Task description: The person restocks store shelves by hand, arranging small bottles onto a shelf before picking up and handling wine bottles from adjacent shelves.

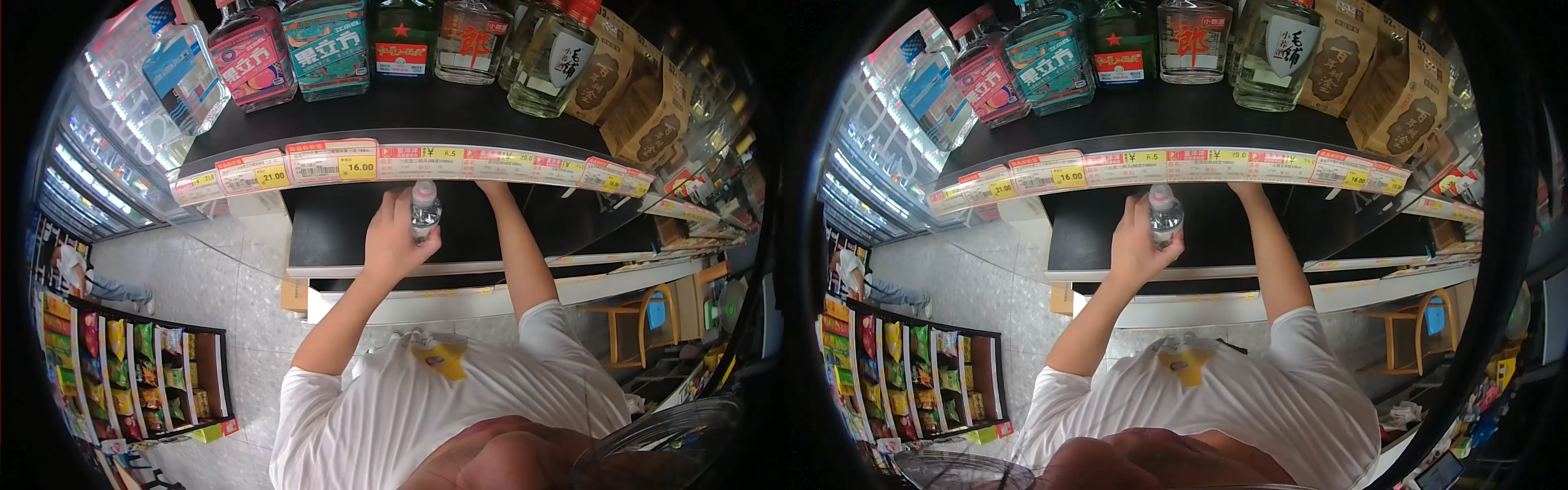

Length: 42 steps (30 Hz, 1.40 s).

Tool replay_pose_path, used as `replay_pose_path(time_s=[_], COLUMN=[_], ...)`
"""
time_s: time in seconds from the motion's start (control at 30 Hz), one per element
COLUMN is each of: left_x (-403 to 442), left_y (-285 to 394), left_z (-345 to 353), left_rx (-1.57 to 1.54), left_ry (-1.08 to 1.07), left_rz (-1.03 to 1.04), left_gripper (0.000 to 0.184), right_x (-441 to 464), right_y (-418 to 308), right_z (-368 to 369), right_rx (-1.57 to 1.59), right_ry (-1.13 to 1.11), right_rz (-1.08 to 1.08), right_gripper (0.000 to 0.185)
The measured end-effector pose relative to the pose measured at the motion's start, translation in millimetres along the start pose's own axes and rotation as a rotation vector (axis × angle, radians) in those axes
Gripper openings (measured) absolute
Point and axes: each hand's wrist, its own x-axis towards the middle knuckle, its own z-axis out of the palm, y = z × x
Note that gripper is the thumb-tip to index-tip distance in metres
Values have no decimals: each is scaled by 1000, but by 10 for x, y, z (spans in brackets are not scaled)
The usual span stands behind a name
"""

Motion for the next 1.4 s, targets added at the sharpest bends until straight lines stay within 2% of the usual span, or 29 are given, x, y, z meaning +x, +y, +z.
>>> replay_pose_path(time_s=[0.1, 0.17, 0.27, 0.37, 0.47, 0.5, 0.57, 0.63, 0.67, 0.7, 0.73, 0.77, 0.8, 0.87, 0.9, 1.03, 1.27, 1.4], left_x=[8, 16, 47, 99, 107, 98, 163, 326, 426, 507, 550, 612, 679, 754, 753, 766, 727, 553], left_y=[3, 14, 55, -53, -327, -440, -734, -853, -991, -1342, -1808, -2024, -2168, -2739, -2862, -2878, -2680, -2237], left_z=[55, 69, 26, -108, -231, -253, -230, -150, -121, 14, 191, 299, 387, 726, 837, 982, 882, 595], left_rx=[-1, -13, -32, -77, -245, -436, -428, -240, -253, 4, 315, 249, 182, 603, 633, 552, 422, 314], left_ry=[-5, -2, -38, -242, -327, -374, -352, -110, -169, -201, -257, -311, -365, -106, -24, 81, -5, -78], left_rz=[7, 18, 23, -23, 31, -19, -21, -63, -209, -163, -62, -192, -322, -76, -12, 135, 121, 54], left_gripper=[71, 72, 74, 77, 79, 83, 71, 46, 35, 32, 35, 41, 47, 62, 61, 55, 44, 38], right_x=[35, 2, -30, -237, -619, -728, -859, -878, -863, -850, -863, -884, -922, -979, -983, -998, -955, -861], right_y=[268, 284, -328, -952, -1205, -1359, -1548, -1809, -1983, -2153, -2258, -2360, -2493, -2577, -2587, -2561, -2465, -2122], right_z=[190, 179, -232, -592, -757, -817, -917, -930, -930, -902, -832, -760, -687, -536, -514, -490, -563, -672], right_rx=[128, 6, -102, -80, 177, 255, 364, 458, 495, 533, 468, 401, 406, 368, 372, 352, 299, 230], right_ry=[52, 111, 21, -71, -26, -49, -162, -240, -264, -289, -306, -324, -288, -239, -235, -226, -190, -110], right_rz=[-36, -142, -49, 170, 253, 300, 321, 255, 201, 148, 61, -25, 18, 75, 82, 86, 130, 206], right_gripper=[39, 35, 37, 38, 45, 48, 58, 62, 66, 70, 75, 80, 84, 89, 89, 86, 87, 85])
